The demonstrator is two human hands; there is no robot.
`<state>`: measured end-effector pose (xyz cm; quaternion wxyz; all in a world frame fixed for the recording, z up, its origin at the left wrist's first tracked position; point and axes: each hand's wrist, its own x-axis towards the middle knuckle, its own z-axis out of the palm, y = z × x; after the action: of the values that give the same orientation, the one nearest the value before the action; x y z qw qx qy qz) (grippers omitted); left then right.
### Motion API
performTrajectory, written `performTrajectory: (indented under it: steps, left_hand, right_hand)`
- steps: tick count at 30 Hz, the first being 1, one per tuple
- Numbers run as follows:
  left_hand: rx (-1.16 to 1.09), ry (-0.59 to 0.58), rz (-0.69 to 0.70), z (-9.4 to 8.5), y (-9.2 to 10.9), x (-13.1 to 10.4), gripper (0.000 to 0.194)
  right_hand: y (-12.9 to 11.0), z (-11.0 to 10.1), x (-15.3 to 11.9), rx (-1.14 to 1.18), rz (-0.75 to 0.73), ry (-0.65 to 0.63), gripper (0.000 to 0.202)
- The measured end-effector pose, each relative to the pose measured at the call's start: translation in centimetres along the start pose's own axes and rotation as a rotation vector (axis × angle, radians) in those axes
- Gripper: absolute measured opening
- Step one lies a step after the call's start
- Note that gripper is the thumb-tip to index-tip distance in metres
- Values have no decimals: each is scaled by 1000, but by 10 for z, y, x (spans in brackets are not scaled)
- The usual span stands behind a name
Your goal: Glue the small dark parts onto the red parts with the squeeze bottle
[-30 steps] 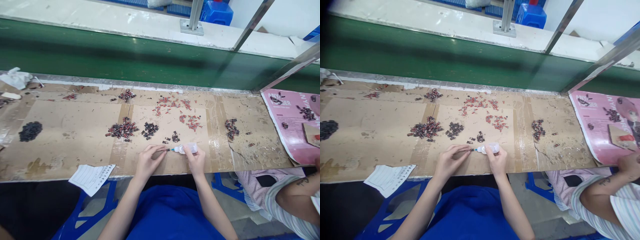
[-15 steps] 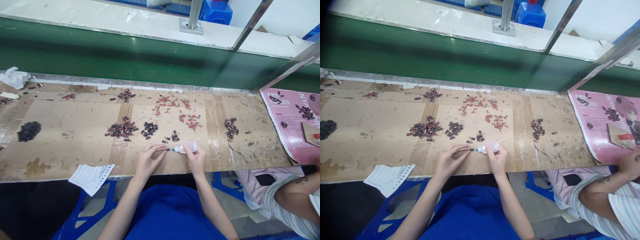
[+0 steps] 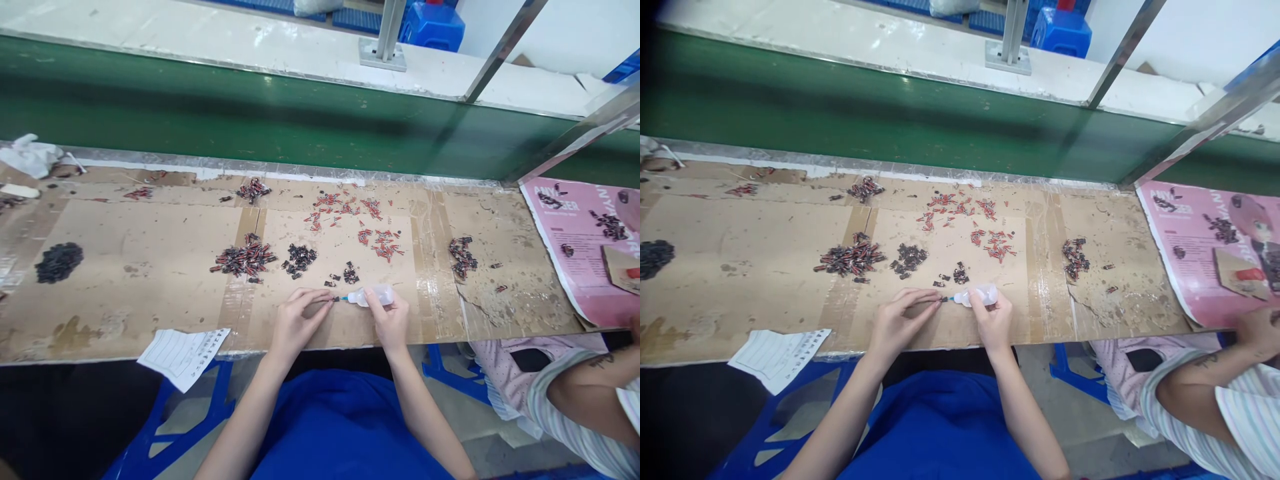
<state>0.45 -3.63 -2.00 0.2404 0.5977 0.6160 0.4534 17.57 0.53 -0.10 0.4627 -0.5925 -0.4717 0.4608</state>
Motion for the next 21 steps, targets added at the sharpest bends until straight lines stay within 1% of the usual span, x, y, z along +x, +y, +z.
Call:
performTrajectory:
  steps: [4, 6, 9, 12, 13, 15, 18, 21]
  left_hand:
    - [-58, 3, -40, -2, 0, 0, 11]
    - [-110, 7, -94, -4, 0, -1, 12]
    - [-252, 54, -237, -8, 0, -3, 23]
    - [-421, 103, -377, -12, 0, -5, 36]
    - [-465, 113, -417, -13, 1, -5, 38]
    - [-529, 116, -491, -14, 3, -6, 41]
    - [-582, 82, -566, -15, 7, -6, 41]
    - [-591, 57, -603, -14, 11, -5, 40]
  right_hand:
    - [2, -8, 0, 37, -26, 62, 26]
    - [2, -14, -2, 20, -66, 67, 27]
    - [0, -24, -6, -159, -188, 41, 29]
    - [-2, -33, -3, -394, -357, 14, 23]
    - [-3, -36, 1, -441, -392, 13, 21]
    - [-5, -43, 15, -480, -404, 47, 17]
    - [-6, -52, 48, -545, -367, 138, 25]
    - [-5, -52, 81, -685, -316, 143, 23]
